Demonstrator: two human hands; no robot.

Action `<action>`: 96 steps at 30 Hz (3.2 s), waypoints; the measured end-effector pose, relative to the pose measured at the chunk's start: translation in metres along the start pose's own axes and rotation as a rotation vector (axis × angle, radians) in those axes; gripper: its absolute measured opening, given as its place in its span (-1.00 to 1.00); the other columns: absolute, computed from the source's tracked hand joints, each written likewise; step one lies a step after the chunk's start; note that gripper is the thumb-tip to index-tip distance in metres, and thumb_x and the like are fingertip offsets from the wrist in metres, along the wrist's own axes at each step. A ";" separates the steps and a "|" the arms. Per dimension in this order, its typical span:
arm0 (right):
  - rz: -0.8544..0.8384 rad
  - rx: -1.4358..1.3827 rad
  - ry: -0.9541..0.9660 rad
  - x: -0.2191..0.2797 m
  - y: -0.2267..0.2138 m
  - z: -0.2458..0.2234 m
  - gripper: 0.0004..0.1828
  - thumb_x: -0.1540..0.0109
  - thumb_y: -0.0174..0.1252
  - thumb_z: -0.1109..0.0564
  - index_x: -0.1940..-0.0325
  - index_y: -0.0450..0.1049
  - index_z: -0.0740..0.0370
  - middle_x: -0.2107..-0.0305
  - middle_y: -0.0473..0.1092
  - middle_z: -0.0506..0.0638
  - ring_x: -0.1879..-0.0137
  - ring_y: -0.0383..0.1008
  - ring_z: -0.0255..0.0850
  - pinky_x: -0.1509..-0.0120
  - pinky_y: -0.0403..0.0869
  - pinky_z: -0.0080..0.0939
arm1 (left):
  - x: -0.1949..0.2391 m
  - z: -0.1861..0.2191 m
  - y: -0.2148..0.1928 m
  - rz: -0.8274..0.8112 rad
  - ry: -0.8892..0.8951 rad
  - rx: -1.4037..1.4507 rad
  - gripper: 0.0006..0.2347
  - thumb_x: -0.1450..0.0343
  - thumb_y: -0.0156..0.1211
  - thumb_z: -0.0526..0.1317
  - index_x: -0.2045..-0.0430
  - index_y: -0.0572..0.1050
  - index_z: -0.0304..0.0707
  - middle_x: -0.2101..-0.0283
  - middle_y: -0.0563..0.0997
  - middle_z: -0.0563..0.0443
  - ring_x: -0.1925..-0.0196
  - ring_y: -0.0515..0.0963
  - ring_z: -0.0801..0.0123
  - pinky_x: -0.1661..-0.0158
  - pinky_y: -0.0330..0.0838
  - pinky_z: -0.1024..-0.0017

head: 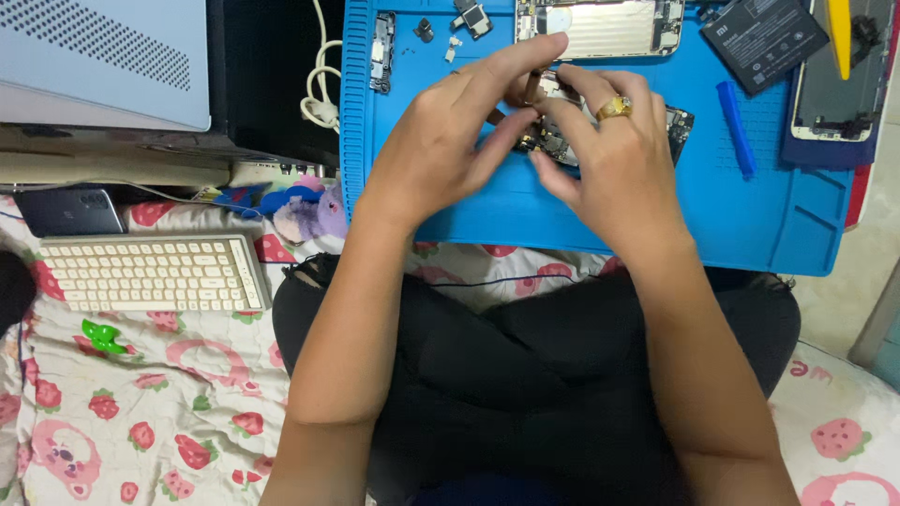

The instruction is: The person is repairing a disassembled smartphone by connecting ribbon cables and reattaching internal components. They use a small screwdriver to secure parts and carefully align connectors on the motherboard.

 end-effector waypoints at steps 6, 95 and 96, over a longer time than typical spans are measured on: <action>0.018 -0.005 0.014 -0.001 -0.003 -0.001 -0.53 -0.35 0.48 0.12 -0.31 0.57 0.21 -0.28 0.41 0.18 -0.25 0.34 0.23 -0.09 0.41 0.25 | 0.000 0.001 -0.002 0.026 0.001 -0.020 -0.53 -0.79 0.27 -0.38 -0.52 0.14 0.00 0.00 0.59 -0.04 0.01 0.63 0.22 -0.06 0.59 0.25; -0.032 0.073 0.229 -0.008 0.045 -0.013 -0.10 -0.25 0.50 0.02 -0.43 0.21 0.62 -0.06 0.48 0.44 -0.45 0.28 0.46 -0.50 0.34 0.48 | -0.016 0.031 -0.018 0.066 0.095 -0.064 -0.80 -0.67 0.13 -0.40 -0.18 0.38 -0.38 -0.02 0.61 -0.21 0.03 0.64 -0.03 -0.01 0.55 0.10; -0.067 0.070 0.229 -0.008 0.048 -0.012 -0.08 -0.24 0.49 0.02 -0.46 0.18 0.58 -0.07 0.48 0.40 -0.47 0.25 0.46 -0.51 0.35 0.45 | -0.015 0.030 -0.019 0.071 0.078 -0.049 -0.79 -0.66 0.16 -0.41 -0.18 0.39 -0.38 0.05 0.61 -0.22 0.06 0.64 -0.01 0.01 0.54 0.14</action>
Point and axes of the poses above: each hand's wrist, its own x-axis away from the middle knuckle, its own y-axis out of the palm, z = x × y, the point moved 7 cm from there along -x, towards the middle knuckle
